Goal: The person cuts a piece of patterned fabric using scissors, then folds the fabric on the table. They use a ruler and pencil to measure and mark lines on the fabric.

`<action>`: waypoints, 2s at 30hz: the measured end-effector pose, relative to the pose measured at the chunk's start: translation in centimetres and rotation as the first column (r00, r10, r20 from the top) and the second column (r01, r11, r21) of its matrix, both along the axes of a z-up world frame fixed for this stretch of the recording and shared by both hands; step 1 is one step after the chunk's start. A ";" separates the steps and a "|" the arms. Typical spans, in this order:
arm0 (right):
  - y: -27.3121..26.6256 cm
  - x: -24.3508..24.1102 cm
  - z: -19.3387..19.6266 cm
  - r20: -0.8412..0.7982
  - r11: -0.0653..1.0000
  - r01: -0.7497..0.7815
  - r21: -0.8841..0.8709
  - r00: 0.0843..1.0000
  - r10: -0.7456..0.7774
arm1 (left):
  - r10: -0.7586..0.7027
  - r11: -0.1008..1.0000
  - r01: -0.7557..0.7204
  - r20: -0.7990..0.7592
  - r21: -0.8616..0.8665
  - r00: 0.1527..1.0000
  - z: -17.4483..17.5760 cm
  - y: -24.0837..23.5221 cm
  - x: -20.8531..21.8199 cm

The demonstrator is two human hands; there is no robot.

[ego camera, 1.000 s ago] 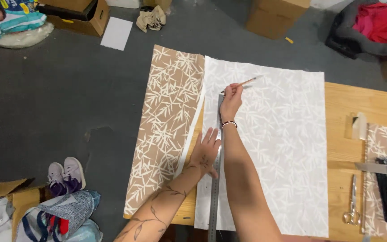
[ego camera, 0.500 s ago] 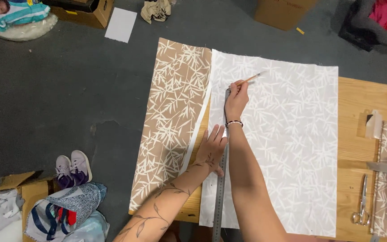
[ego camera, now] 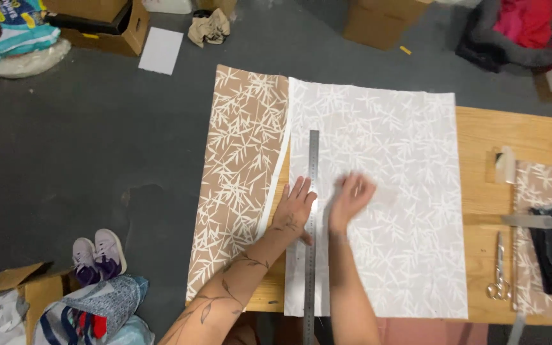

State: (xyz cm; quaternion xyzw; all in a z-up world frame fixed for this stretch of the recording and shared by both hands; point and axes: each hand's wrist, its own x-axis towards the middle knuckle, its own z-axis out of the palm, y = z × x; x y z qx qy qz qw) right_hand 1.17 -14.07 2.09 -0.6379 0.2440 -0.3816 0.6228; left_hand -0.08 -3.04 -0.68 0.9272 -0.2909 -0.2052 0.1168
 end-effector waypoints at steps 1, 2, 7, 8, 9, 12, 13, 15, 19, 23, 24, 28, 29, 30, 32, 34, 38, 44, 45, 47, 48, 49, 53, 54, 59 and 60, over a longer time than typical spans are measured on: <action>0.7 -3.9 1.0 0.006 1.000 0.008 -0.007 1.000 -0.008 | -0.008 1.000 0.008 0.006 -0.007 1.000 0.2 0.2 0.1; 1.4 -7.9 2.0 -0.139 1.000 0.021 -0.007 0.990 -0.022 | -0.011 0.999 0.011 -0.003 -0.038 1.000 0.4 0.4 0.2; 0.5 -27.0 -0.4 -0.492 0.958 0.133 0.254 0.871 0.010 | -0.071 0.996 0.074 0.083 -0.039 0.994 -3.1 0.2 0.1; 0.0 -30.3 -2.2 -0.616 0.996 -0.009 -0.094 0.786 -0.051 | -0.072 0.995 0.076 0.077 -0.062 0.994 -2.4 0.2 0.0; -0.3 -33.1 -4.1 -0.696 0.895 -0.193 -0.402 0.699 -0.162 | -0.074 0.993 0.080 0.077 -0.082 0.994 -1.6 0.3 0.2; -0.3 -34.5 -6.0 -0.998 0.986 -0.166 0.028 -0.061 0.018 | -0.105 0.991 0.117 0.160 -0.068 0.981 1.8 -0.1 -0.8; 0.2 -33.5 -2.7 -0.998 0.988 -0.150 0.023 -0.054 0.015 | -0.121 0.988 0.134 0.168 -0.071 0.978 2.0 -0.6 -0.8; 1.8 -32.1 3.9 -0.992 0.969 -0.246 -0.004 0.126 0.028 | -0.128 0.987 0.140 0.148 -0.077 0.981 2.1 -1.0 -1.3; -7.4 -34.8 -0.8 -0.956 0.958 -0.275 -0.076 0.294 0.009 | -0.069 0.985 0.068 -0.005 -0.159 0.998 6.3 -1.6 -1.5; -13.5 -32.8 6.3 -0.728 0.769 -0.360 -0.528 0.658 -0.192 | -0.025 0.932 0.012 -0.031 -0.362 0.999 9.6 -2.5 0.0; -14.9 -31.3 9.0 -0.674 0.674 -0.400 -0.622 0.711 -0.201 | -0.001 0.916 0.008 0.018 -0.402 1.000 10.0 -2.8 0.8; -22.6 -24.2 10.4 -0.730 0.535 -0.541 -0.649 0.641 -0.237 | 0.166 0.882 -0.060 0.188 -0.468 0.968 6.0 -3.7 5.2; -24.2 -21.2 10.7 -0.652 0.399 -0.543 -0.739 0.725 -0.222 | 0.249 0.880 -0.098 0.276 -0.465 0.928 5.3 -3.7 6.4; -25.9 -18.1 11.1 -0.570 0.257 -0.520 -0.814 0.800 -0.188 | 0.326 0.876 -0.135 0.361 -0.464 0.874 4.5 -3.8 7.5; -28.4 -11.9 10.2 -0.559 0.195 -0.527 -0.827 0.807 -0.189 | 0.360 0.882 -0.177 0.380 -0.438 0.852 3.0 -4.0 9.8; -31.4 -7.2 7.6 -0.572 0.130 -0.557 -0.820 0.799 -0.184 | 0.398 0.883 -0.240 0.373 -0.404 0.838 0.6 -4.6 10.2; -36.7 3.0 1.8 -0.585 0.174 -0.571 -0.802 0.811 -0.035 | 0.548 0.821 -0.428 0.312 -0.377 0.776 -3.0 -7.6 13.6; -39.7 8.5 -4.6 -0.612 0.172 -0.628 -0.759 0.778 0.142 | 0.719 0.664 -0.582 0.188 -0.470 0.669 -2.0 -10.8 12.6; -39.9 9.1 -5.4 -0.576 0.168 -0.603 -0.780 0.797 0.182 | 0.746 0.612 -0.596 0.128 -0.519 0.654 -0.9 -11.2 12.1; -40.1 9.4 -7.0 -0.559 0.159 -0.592 -0.790 0.802 0.211 | 0.793 0.568 -0.673 0.096 -0.474 0.602 1.1 -11.8 10.1; -40.2 9.6 -7.7 -0.535 0.167 -0.568 -0.806 0.820 0.206 | 0.817 0.540 -0.720 0.066 -0.437 0.573 2.2 -12.3 9.4; -39.9 9.2 -7.9 -0.534 0.167 -0.571 -0.804 0.817 0.219 | 0.823 0.535 -0.726 0.072 -0.432 0.564 2.0 -12.2 9.2; -38.0 7.3 -6.9 -0.481 0.289 -0.498 -0.818 0.867 0.132 | 0.797 0.597 -0.731 0.140 -0.332 0.587 0.1 -12.2 8.4; -37.3 6.7 -6.3 -0.472 0.339 -0.481 -0.808 0.874 0.115 | 0.788 0.613 -0.723 0.176 -0.318 0.590 -0.7 -12.2 8.2; -37.5 6.8 -7.2 -0.473 0.370 -0.471 -0.801 0.876 0.091 | 0.782 0.623 -0.734 0.192 -0.269 0.593 -0.6 -12.4 8.2; -37.4 7.1 -6.8 -0.464 0.397 -0.457 -0.796 0.882 0.085 | 0.779 0.627 -0.732 0.198 -0.264 0.595 -0.4 -12.5 8.4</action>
